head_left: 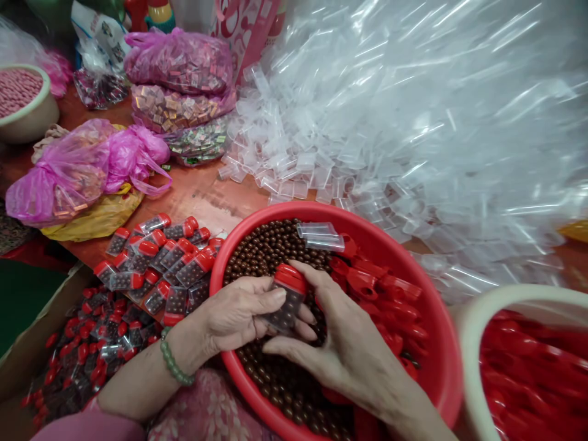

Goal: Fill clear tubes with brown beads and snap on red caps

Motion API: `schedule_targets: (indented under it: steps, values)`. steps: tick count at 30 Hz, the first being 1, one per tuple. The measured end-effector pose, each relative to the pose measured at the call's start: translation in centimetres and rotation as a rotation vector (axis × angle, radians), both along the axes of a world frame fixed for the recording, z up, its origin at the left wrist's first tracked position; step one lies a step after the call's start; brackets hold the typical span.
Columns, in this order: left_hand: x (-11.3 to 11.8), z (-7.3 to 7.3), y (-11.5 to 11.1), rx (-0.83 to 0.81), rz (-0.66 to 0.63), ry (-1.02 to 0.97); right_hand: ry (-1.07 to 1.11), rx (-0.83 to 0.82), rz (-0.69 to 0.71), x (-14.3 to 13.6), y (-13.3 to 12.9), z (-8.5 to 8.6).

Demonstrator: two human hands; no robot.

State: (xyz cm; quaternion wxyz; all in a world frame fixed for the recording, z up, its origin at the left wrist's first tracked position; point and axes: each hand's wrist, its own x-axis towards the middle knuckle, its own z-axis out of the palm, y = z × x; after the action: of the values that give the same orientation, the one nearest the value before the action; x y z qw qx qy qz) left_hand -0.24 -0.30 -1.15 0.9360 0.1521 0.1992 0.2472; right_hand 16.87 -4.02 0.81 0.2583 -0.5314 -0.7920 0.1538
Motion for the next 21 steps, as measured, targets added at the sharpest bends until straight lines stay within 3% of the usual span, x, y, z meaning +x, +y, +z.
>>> schedule_targets:
  steps: [4,8,14,21]
  values:
    - [0.24,0.04,-0.08,0.039,-0.016,0.035,-0.108,0.176,-0.005,-0.78,0.37,-0.53]
    - [0.32,0.36,-0.10,0.075,-0.040,0.052,-0.090,0.245,-0.003,-0.88,0.47,-0.37]
    - [0.21,0.75,-0.17,0.092,-0.060,0.061,-0.041,0.279,-0.002,-1.00,0.36,-0.33]
    - [0.20,0.22,-0.40,0.087,-0.071,0.032,0.000,0.275,0.005,-0.99,0.10,-0.20]
